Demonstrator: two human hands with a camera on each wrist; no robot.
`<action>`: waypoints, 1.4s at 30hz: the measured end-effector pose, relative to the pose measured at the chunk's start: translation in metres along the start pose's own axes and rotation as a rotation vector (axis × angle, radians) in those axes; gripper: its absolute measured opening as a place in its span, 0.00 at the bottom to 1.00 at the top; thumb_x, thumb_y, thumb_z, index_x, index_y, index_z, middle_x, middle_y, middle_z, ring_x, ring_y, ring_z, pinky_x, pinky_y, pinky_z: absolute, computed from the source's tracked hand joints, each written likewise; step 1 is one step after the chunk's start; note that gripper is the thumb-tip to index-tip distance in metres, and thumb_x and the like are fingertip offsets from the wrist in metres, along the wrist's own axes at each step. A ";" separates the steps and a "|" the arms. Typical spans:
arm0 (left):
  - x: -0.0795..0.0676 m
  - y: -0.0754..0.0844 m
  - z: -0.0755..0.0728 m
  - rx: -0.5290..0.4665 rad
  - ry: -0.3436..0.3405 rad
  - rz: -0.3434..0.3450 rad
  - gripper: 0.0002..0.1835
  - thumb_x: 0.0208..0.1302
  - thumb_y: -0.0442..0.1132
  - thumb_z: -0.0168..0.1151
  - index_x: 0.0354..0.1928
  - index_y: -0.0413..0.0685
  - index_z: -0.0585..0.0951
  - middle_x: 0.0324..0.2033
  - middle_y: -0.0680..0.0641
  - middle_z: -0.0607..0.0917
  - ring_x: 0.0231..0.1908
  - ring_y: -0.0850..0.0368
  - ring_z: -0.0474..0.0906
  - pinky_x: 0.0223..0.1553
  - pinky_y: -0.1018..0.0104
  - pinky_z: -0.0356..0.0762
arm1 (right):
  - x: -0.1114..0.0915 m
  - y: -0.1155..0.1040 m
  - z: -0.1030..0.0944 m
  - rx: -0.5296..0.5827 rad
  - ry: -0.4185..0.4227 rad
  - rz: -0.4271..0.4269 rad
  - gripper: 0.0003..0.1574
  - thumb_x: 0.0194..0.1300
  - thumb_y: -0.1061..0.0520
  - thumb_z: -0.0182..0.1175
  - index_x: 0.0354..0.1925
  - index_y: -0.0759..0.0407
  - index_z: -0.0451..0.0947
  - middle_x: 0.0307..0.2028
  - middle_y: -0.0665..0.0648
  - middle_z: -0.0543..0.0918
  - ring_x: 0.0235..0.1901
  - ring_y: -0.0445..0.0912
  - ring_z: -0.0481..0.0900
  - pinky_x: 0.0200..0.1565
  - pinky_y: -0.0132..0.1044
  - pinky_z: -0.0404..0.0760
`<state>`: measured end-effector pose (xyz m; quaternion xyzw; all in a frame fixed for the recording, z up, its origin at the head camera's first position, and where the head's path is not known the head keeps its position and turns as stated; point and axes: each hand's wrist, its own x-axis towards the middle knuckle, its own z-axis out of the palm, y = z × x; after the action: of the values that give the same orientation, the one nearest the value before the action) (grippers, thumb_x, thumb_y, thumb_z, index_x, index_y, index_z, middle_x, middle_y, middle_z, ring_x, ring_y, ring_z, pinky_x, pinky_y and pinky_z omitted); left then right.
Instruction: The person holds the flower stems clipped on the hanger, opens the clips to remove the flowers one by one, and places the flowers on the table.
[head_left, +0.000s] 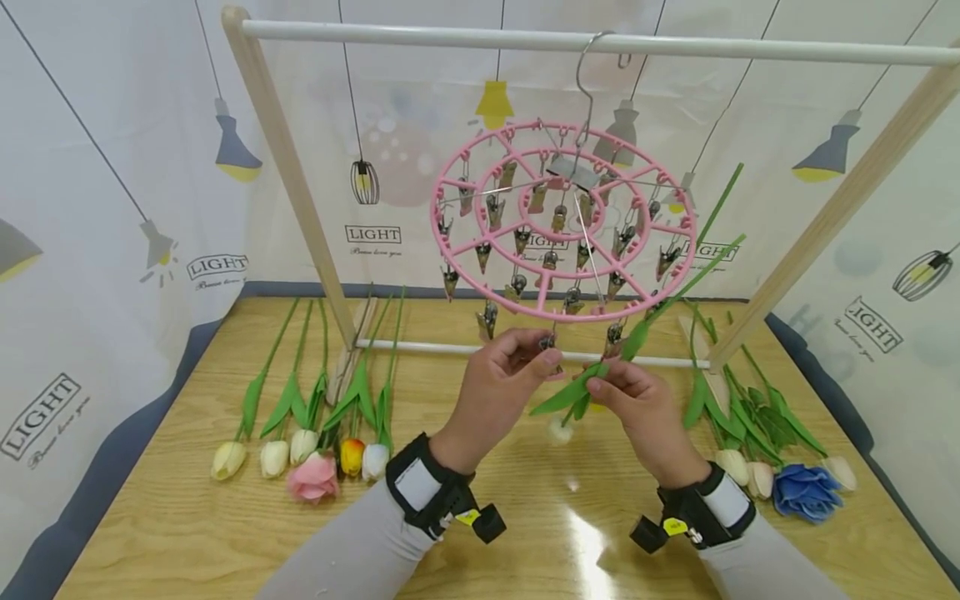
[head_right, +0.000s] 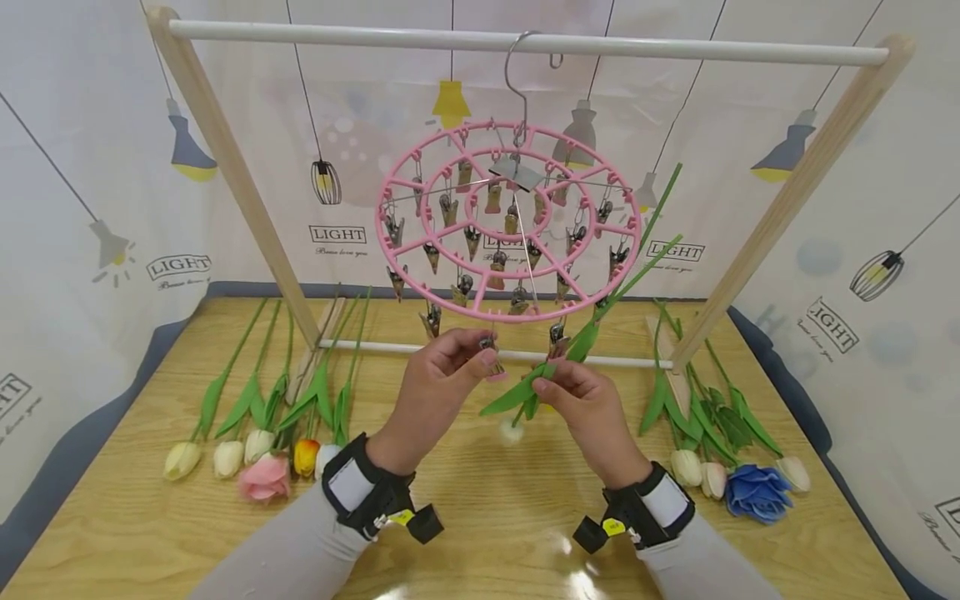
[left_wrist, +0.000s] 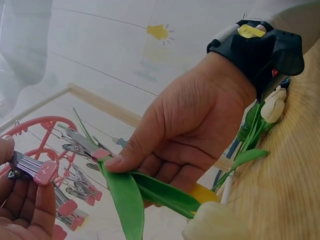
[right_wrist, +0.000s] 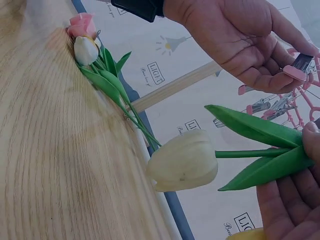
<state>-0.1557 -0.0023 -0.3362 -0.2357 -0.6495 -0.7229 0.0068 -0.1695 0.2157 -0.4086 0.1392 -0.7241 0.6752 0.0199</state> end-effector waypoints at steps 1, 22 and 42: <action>0.000 0.000 0.000 0.008 0.006 0.009 0.16 0.65 0.39 0.57 0.53 0.40 0.75 0.46 0.39 0.79 0.45 0.55 0.76 0.49 0.59 0.79 | 0.000 -0.001 0.000 0.003 0.002 -0.011 0.17 0.66 0.55 0.56 0.46 0.67 0.75 0.39 0.49 0.83 0.44 0.51 0.77 0.47 0.36 0.79; 0.008 -0.020 0.002 0.447 0.233 0.575 0.20 0.59 0.41 0.64 0.52 0.43 0.74 0.43 0.44 0.76 0.44 0.57 0.71 0.44 0.62 0.77 | -0.010 -0.019 0.006 -0.061 0.051 -0.057 0.15 0.64 0.56 0.59 0.45 0.64 0.77 0.40 0.51 0.84 0.41 0.53 0.78 0.43 0.36 0.81; 0.001 0.031 0.037 0.190 -0.013 0.070 0.24 0.61 0.40 0.62 0.59 0.42 0.72 0.50 0.42 0.78 0.48 0.58 0.74 0.54 0.58 0.76 | -0.014 -0.021 0.021 -0.144 0.020 -0.131 0.12 0.65 0.55 0.57 0.48 0.54 0.78 0.37 0.52 0.83 0.37 0.52 0.78 0.36 0.38 0.81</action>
<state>-0.1347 0.0286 -0.3052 -0.2612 -0.7066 -0.6557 0.0500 -0.1479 0.1966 -0.3925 0.1776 -0.7599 0.6199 0.0812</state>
